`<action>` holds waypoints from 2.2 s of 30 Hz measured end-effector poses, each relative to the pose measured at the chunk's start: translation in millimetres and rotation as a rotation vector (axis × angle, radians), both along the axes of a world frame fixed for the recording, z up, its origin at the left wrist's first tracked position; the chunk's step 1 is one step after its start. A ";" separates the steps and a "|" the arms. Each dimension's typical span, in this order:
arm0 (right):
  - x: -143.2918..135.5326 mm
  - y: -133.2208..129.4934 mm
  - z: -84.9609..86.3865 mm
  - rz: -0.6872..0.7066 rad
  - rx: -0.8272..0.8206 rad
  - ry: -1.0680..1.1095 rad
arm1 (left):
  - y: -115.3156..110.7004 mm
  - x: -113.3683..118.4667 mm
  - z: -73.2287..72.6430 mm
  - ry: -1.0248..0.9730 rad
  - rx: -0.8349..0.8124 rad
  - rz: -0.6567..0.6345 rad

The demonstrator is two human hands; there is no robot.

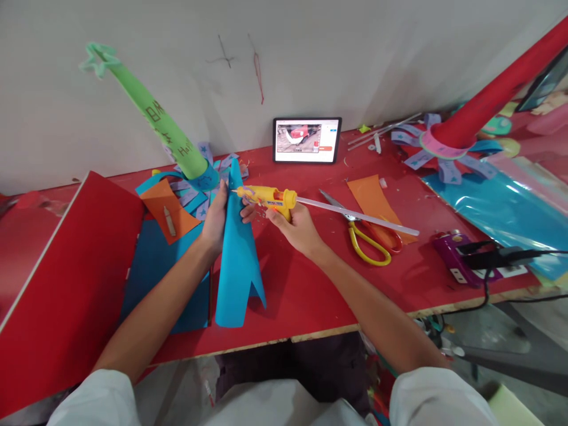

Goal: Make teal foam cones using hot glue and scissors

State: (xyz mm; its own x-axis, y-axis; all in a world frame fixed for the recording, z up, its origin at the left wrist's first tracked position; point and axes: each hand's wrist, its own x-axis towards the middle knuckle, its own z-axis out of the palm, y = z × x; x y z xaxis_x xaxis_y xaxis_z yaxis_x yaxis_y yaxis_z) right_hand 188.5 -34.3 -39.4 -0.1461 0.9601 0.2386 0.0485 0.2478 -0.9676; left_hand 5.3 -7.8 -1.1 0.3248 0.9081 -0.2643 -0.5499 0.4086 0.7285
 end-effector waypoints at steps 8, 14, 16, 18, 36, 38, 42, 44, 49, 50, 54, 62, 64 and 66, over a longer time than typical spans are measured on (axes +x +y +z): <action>1.2 -1.8 0.1 -0.002 -0.008 0.000 | -0.3 0.2 0.7 0.035 0.024 -0.010; 1.7 -1.5 0.8 -0.013 -0.017 0.027 | 1.3 -0.1 -3.1 -0.007 -0.003 -0.019; 2.0 -1.4 0.4 -0.019 -0.016 0.027 | 1.5 -0.1 -3.4 -0.010 -0.012 -0.019; 2.3 -1.2 -0.1 -0.028 -0.012 0.025 | 1.2 0.4 -3.1 -0.011 -0.008 -0.015; 3.0 2.4 0.7 -0.140 -0.008 0.094 | -6.0 7.8 7.6 0.078 0.086 0.004; 4.9 5.7 -1.7 -0.178 -0.007 0.098 | -8.1 9.4 9.7 0.102 0.093 0.018; 13.8 17.8 -12.5 -0.323 0.024 -0.123 | -9.7 10.4 6.8 0.077 0.206 0.012; 18.9 23.5 -18.9 -0.384 0.065 -0.324 | -8.8 9.5 3.5 0.060 0.250 0.000; 25.3 25.5 -27.7 -0.265 -0.012 -0.875 | -7.4 7.4 4.6 0.062 0.247 0.015; 25.5 24.7 -28.1 -0.238 -0.019 -0.955 | -7.5 7.3 6.9 0.065 0.237 0.025; 27.8 24.3 -27.6 -0.179 0.005 -1.125 | -8.6 7.8 17.2 0.081 0.182 0.062; 39.7 27.4 -24.5 0.008 0.212 -1.229 | -8.7 7.0 15.1 0.082 0.178 0.050; 41.8 26.7 -23.5 0.013 0.228 -1.216 | -8.8 7.3 12.6 0.093 0.171 0.056; 42.3 26.5 -21.7 -0.033 0.247 -1.170 | -9.1 7.9 10.4 0.107 0.161 0.056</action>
State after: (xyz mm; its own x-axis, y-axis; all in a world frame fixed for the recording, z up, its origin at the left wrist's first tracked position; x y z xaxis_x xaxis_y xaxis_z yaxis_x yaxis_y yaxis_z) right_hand 230.7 -7.9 -61.1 -0.3740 0.9143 0.1556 0.8777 0.4031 -0.2590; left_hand 13.2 -16.9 9.3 0.2508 0.9572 -0.1444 -0.4844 0.2532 0.8374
